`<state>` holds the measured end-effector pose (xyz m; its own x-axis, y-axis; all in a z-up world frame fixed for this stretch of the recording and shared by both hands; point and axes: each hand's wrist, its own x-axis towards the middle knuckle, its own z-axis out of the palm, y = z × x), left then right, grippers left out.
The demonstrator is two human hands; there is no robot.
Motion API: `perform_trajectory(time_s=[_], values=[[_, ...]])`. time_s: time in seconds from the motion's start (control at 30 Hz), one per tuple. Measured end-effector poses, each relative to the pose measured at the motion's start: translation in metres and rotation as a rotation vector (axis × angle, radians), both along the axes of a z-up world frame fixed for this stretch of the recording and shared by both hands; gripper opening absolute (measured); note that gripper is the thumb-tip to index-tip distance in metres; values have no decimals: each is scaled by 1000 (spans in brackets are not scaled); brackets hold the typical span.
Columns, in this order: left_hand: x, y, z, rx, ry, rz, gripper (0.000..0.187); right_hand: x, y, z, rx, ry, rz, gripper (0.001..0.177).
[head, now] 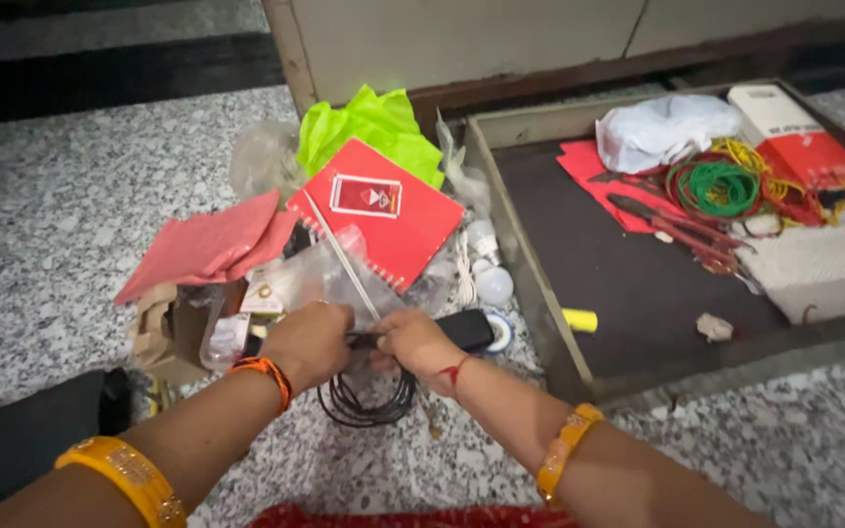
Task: The person removes various items from an open drawer, including a black pouch, a red notebook, light bulbs, wires, tools, and plastic bags, and places them on the floor. The person then picks up items from the floor and places them back into the drawer.
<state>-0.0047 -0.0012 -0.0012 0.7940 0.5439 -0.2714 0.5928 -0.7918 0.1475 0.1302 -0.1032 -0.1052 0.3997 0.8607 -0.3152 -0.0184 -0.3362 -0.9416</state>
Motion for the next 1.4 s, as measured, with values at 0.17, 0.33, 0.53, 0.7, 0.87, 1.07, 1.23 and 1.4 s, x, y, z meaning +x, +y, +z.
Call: perform_trajectory(time_s=[0.17, 0.33, 0.53, 0.7, 0.87, 1.07, 1.23, 1.4], values=[[13, -13, 11, 105, -86, -57, 28, -4, -24, 35, 66, -799, 11, 28], [76, -48, 31, 12, -270, -214, 30, 78, -83, 68, 99, -1067, -316, 30], [149, -106, 26, -34, -406, -701, 38, 177, -157, 34, -505, -1087, -163, 30], [151, -108, 25, 54, -394, -823, 31, 176, -162, 3, -523, -1162, -68, 34], [117, -72, 25, 53, -341, -618, 31, 174, -150, 72, -280, -1038, -494, 39], [55, -34, 23, 49, -224, -230, 25, 66, -102, 125, -188, -930, 7, 39], [-10, -28, 6, 110, 55, -154, 21, -49, -70, 69, -26, -1041, 272, 25], [-41, -26, 2, 169, 7, -267, 20, -84, -54, 19, 199, -1386, 205, 24]])
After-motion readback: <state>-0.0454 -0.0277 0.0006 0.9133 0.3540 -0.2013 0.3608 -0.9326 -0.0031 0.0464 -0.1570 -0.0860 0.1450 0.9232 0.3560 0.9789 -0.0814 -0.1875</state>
